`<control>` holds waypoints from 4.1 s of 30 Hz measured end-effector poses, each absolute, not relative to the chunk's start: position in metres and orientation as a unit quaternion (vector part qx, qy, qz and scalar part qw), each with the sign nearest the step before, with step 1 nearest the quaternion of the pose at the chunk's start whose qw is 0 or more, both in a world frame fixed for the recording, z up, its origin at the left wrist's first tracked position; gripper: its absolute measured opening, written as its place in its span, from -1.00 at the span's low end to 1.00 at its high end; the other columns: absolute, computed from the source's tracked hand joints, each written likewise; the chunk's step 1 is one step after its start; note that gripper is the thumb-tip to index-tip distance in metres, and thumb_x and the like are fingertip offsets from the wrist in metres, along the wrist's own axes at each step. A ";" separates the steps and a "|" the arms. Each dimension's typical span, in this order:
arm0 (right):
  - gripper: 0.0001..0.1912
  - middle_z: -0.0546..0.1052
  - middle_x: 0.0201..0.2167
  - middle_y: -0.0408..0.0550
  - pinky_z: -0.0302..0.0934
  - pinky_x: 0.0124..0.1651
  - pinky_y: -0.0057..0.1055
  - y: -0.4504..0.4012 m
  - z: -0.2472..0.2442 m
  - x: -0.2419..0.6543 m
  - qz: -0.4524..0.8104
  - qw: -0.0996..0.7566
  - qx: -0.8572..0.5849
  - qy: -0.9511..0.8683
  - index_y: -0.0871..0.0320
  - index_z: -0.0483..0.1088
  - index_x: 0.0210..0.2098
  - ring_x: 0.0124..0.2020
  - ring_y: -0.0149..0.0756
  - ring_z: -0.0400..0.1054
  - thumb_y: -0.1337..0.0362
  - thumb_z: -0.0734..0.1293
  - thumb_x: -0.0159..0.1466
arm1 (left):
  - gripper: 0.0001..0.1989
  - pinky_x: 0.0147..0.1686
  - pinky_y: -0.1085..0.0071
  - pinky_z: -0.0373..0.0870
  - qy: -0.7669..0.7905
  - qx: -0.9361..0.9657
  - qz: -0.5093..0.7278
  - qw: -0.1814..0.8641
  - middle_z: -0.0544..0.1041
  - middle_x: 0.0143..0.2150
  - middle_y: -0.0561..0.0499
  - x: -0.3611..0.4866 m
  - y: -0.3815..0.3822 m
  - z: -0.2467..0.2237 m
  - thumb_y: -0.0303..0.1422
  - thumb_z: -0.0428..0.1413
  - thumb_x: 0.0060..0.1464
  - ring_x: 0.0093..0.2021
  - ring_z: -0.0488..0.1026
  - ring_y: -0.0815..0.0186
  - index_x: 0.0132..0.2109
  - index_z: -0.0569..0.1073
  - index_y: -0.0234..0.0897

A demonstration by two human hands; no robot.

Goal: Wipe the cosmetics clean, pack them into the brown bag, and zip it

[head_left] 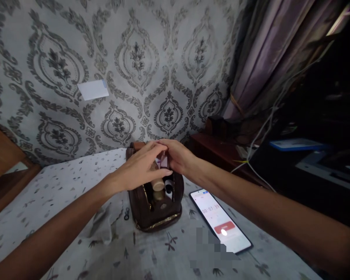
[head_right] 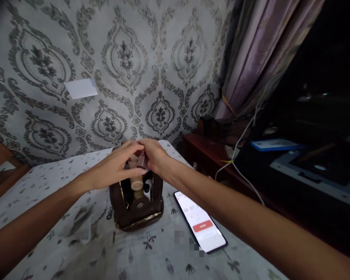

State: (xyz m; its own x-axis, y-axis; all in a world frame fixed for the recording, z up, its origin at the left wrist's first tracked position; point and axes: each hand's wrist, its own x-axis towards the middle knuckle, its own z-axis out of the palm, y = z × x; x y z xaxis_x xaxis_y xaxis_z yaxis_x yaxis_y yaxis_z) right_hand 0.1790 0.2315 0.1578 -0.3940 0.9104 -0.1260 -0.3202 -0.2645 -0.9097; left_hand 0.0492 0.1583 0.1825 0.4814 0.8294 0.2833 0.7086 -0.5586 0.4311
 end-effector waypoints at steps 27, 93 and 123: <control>-0.82 0.52 -0.43 -0.18 0.32 -0.25 -0.37 0.196 0.119 0.197 0.586 0.377 -0.201 -0.689 0.14 0.41 -0.32 -0.40 -0.35 0.43 0.32 0.43 0.07 | -0.35 0.16 0.09 0.37 0.510 0.794 0.282 0.172 0.18 0.38 -0.09 -0.007 0.118 0.147 -0.10 0.08 0.22 0.28 0.26 -0.01 0.38 0.07 -0.01; -0.79 0.52 -0.20 -0.02 0.25 -0.01 -0.25 0.161 0.093 0.221 0.207 0.423 -0.244 -0.848 0.11 0.37 -0.33 -0.09 -0.17 0.34 0.56 0.30 0.16 | -0.72 -0.06 0.17 0.37 0.559 0.804 0.204 -0.017 0.58 -0.16 -0.08 0.023 0.133 0.161 -0.21 -0.04 0.28 -0.09 0.44 0.11 -0.11 0.53 -0.19; -0.86 0.44 0.10 0.09 0.03 0.23 0.04 0.190 0.117 0.198 0.105 0.321 -0.288 -0.896 0.14 0.52 -0.25 0.26 0.06 0.10 0.33 0.47 0.18 | -0.43 0.41 0.12 -0.10 0.602 0.603 0.512 0.113 0.25 0.37 -0.16 0.010 0.177 0.076 0.00 -0.22 0.33 0.42 0.06 0.18 0.22 0.36 -0.26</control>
